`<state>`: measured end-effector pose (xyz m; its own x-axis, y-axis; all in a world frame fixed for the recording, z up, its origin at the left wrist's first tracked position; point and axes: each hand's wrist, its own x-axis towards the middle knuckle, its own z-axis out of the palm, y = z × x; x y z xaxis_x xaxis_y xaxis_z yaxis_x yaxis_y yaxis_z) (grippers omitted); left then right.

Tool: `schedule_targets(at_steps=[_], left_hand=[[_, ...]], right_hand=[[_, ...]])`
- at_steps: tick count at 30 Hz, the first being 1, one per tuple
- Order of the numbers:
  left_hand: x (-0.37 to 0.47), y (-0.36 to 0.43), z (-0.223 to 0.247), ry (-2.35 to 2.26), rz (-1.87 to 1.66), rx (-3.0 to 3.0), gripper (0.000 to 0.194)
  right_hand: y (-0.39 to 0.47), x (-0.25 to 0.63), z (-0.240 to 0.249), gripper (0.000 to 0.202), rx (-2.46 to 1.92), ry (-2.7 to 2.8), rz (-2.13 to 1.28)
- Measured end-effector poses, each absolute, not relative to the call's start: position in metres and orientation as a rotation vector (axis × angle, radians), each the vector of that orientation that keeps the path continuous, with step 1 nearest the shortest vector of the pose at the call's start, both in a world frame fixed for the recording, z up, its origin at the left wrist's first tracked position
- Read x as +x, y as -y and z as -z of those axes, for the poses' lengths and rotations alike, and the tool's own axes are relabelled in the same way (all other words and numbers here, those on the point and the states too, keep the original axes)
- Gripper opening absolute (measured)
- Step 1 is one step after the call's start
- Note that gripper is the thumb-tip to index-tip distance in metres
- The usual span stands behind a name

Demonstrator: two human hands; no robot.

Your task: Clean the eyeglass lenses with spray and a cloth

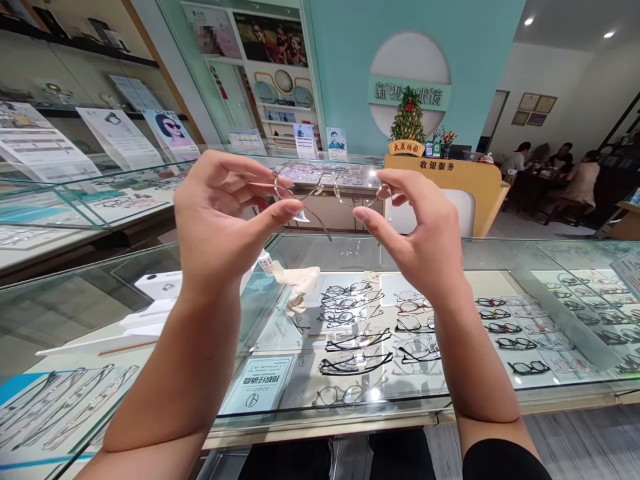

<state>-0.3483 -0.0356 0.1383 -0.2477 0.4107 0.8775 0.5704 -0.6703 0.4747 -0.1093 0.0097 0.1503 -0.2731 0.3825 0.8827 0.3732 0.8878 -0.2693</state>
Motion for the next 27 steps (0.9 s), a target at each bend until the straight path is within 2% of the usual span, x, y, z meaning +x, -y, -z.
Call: schedule_targets(at_steps=[21, 27], left_hand=[[-0.3544, 0.0328, -0.1357, 1.211, 2.027, -1.877, 0.047], [-0.3566, 0.0303, -0.1337, 1.242, 2.046, -1.881, 0.052]], right_hand=[[-0.0062, -0.1099, -0.1506, 0.025, -0.523, 1.861, -0.031], [-0.0082, -0.1116, -0.1502, 0.029, -0.421, 1.813, -0.045]])
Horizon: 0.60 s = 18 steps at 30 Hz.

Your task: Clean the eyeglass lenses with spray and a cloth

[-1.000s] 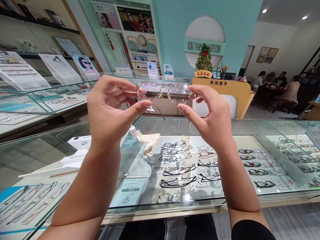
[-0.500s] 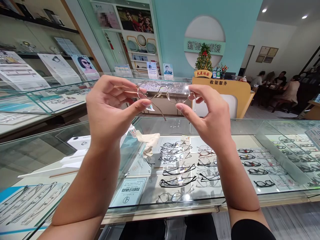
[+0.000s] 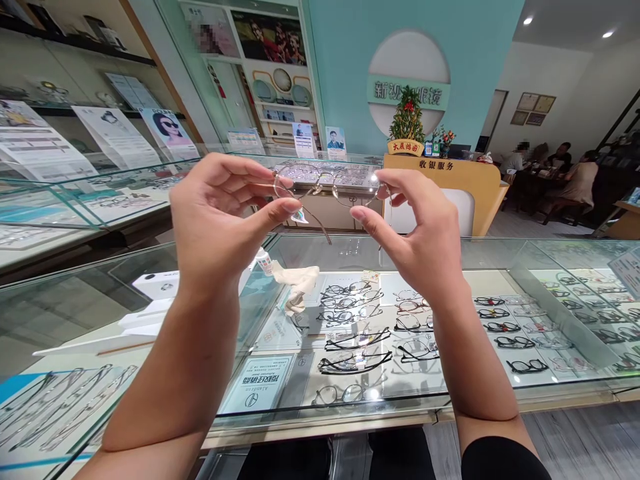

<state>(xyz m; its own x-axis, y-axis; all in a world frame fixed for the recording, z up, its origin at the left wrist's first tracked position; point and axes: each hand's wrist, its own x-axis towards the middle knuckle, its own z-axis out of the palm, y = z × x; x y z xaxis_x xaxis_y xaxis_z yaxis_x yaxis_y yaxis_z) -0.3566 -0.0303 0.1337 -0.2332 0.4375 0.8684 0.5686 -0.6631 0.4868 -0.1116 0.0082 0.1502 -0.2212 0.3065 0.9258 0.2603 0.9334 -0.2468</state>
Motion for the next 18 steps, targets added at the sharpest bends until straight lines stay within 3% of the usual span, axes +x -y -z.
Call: schedule_targets(at_steps=[18], left_hand=[[-0.3565, 0.0293, -0.1331, 1.174, 2.077, -1.835, 0.049]], right_hand=[[-0.0105, -0.11, -0.1506, 0.031, -0.444, 1.851, -0.087]])
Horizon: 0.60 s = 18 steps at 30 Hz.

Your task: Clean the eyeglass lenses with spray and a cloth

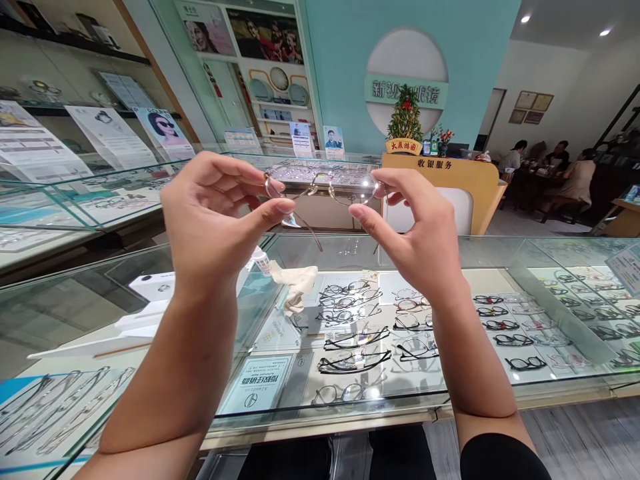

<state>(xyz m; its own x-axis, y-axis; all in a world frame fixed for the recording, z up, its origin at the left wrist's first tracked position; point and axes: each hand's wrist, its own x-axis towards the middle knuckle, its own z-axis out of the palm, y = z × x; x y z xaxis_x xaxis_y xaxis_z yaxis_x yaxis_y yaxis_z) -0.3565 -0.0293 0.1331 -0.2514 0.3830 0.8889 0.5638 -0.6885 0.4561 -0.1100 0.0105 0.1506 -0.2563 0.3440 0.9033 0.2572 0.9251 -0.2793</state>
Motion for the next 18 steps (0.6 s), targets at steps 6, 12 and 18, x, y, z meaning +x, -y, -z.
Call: schedule_targets(at_steps=[6, 12, 18], left_hand=[[-0.3491, 0.0325, -0.1335, 1.036, 2.012, -1.707, 0.053], [-0.349, 0.0327, -0.1301, 0.994, 1.961, -1.684, 0.053], [-0.3513, 0.0327, -0.1284, 0.966, 1.879, -1.679, 0.051]], right_hand=[[-0.02, -0.1058, -0.1494, 0.039, -0.51, 1.96, -0.192], [-0.0214, -0.1036, -0.1491, 0.041, -0.532, 1.994, -0.233], [-0.0217, -0.1031, -0.149, 0.04, -0.534, 1.991, -0.237]])
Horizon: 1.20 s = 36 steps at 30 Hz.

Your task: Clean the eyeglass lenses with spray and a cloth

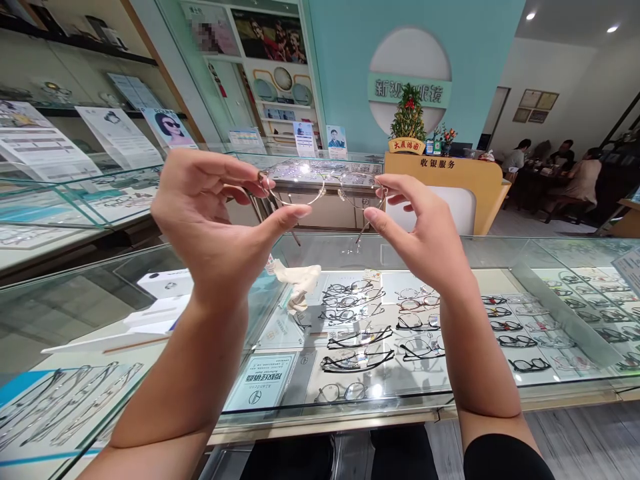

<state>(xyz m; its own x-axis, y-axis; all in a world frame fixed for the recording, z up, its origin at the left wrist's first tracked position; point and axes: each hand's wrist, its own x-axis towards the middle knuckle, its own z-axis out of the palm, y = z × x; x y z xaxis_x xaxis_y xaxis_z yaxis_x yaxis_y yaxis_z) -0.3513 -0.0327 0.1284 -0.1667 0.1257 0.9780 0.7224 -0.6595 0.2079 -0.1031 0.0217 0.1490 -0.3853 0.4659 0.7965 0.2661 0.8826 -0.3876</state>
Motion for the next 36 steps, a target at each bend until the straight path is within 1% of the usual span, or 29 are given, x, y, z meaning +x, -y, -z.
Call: schedule_targets(at_steps=[8, 12, 18, 22, 29, 34, 36], left_hand=[[-0.353, 0.033, -0.13, 0.997, 1.845, -1.673, 0.049], [-0.357, 0.028, -0.131, 1.071, 1.907, -1.801, 0.045], [-0.358, 0.025, -0.134, 1.165, 2.021, -1.852, 0.045], [-0.355, 0.027, -0.135, 1.209, 2.042, -1.856, 0.049], [-0.361, 0.011, -0.126, 1.182, 2.059, -1.898, 0.055], [-0.37, -0.006, -0.119, 1.086, 1.996, -1.915, 0.066], [-0.371, -0.01, -0.117, 1.072, 1.988, -1.906, 0.072]], right_hand=[[-0.023, -0.105, -0.148, 0.038, -0.516, 1.972, -0.205], [-0.021, -0.109, -0.148, 0.035, -0.481, 1.896, -0.113], [-0.018, -0.114, -0.148, 0.03, -0.422, 1.825, -0.005], [-0.018, -0.114, -0.147, 0.027, -0.44, 1.835, 0.042], [-0.012, -0.118, -0.145, 0.031, -0.519, 1.843, 0.153], [-0.003, -0.122, -0.148, 0.039, -0.592, 1.867, 0.111], [-0.002, -0.123, -0.148, 0.039, -0.598, 1.874, 0.109]])
